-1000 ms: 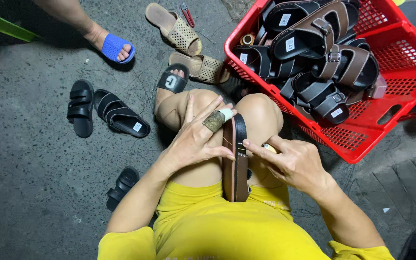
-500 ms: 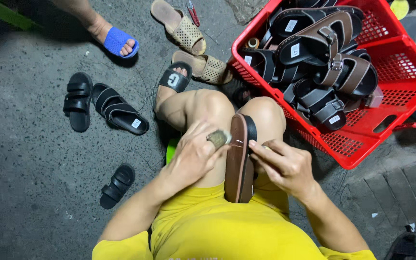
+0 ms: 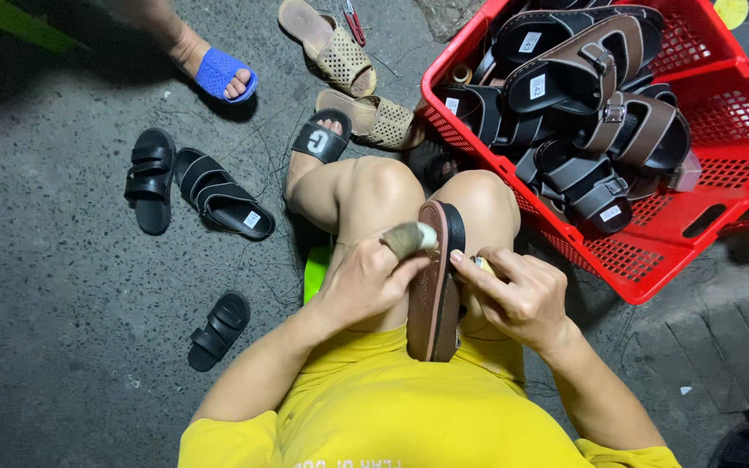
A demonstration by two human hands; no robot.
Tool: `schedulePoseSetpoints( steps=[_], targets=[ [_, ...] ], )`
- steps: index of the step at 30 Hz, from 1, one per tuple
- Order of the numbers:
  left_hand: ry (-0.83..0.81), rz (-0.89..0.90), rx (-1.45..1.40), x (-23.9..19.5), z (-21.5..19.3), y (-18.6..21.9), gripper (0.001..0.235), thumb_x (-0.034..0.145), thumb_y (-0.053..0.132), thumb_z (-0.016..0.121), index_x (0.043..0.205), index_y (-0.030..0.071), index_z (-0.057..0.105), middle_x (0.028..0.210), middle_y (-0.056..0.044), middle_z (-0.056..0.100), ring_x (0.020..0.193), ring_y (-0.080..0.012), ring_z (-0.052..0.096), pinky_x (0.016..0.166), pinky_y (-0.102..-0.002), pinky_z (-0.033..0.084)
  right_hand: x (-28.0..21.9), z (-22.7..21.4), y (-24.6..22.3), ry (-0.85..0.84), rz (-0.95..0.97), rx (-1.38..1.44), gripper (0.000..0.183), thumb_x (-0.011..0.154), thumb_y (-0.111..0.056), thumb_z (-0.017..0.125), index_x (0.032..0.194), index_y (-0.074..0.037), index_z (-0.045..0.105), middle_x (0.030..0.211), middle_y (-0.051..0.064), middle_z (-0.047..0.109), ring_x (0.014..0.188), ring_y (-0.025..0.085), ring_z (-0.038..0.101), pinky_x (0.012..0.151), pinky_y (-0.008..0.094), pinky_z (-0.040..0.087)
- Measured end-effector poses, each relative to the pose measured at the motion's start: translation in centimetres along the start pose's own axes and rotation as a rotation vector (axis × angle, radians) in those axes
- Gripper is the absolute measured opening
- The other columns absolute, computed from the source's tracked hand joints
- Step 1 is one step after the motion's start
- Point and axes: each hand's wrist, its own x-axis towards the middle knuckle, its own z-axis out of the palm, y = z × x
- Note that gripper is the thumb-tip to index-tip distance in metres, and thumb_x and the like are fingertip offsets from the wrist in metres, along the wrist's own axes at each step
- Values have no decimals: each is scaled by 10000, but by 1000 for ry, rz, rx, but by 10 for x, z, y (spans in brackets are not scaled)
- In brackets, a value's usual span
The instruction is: The person sits on a low stool and sews the sole of a brown sandal using a needle and thread. They repeatedly pull the thread through the sandal, then cut the thread with a red utility knife. The person then picks up another sandal from a red basket and begins sewing it.
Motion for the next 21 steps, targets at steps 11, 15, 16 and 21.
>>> schedulePoseSetpoints(
  steps=[11, 15, 16, 21],
  targets=[
    [-106, -68, 357, -3, 11, -27, 307, 870, 325, 652, 913, 28, 584, 733, -111, 643, 634, -295, 626, 591, -404, 457, -29, -74, 41, -561, 177, -58, 423, 880, -335, 524, 1293, -427, 520, 696, -65, 526, 483, 153, 526, 404, 328, 427],
    [1, -25, 524, 3, -5, -37, 267, 775, 269, 726, 674, 46, 620, 568, -152, 606, 548, -352, 632, 461, -416, 482, -3, -55, 7, -297, 180, 439, 230, 892, -206, 532, 1065, -176, 681, 792, 77, 712, 676, 317, 695, 520, 405, 545],
    [-6, -21, 527, 7, -9, -37, 267, 775, 269, 726, 674, 46, 620, 568, -152, 606, 548, -352, 632, 461, -416, 482, -14, -47, 9, -290, 185, 440, 230, 892, -206, 532, 1065, -176, 681, 792, 77, 712, 676, 317, 695, 520, 405, 545],
    [170, -63, 599, 10, -24, -40, 378, 797, 259, 759, 552, 79, 534, 468, -115, 516, 449, -312, 569, 413, -359, 429, -26, -35, 14, -311, 271, 416, 154, 905, -303, 537, 932, -230, 669, 692, -3, 662, 614, 243, 687, 502, 334, 544]
  ],
)
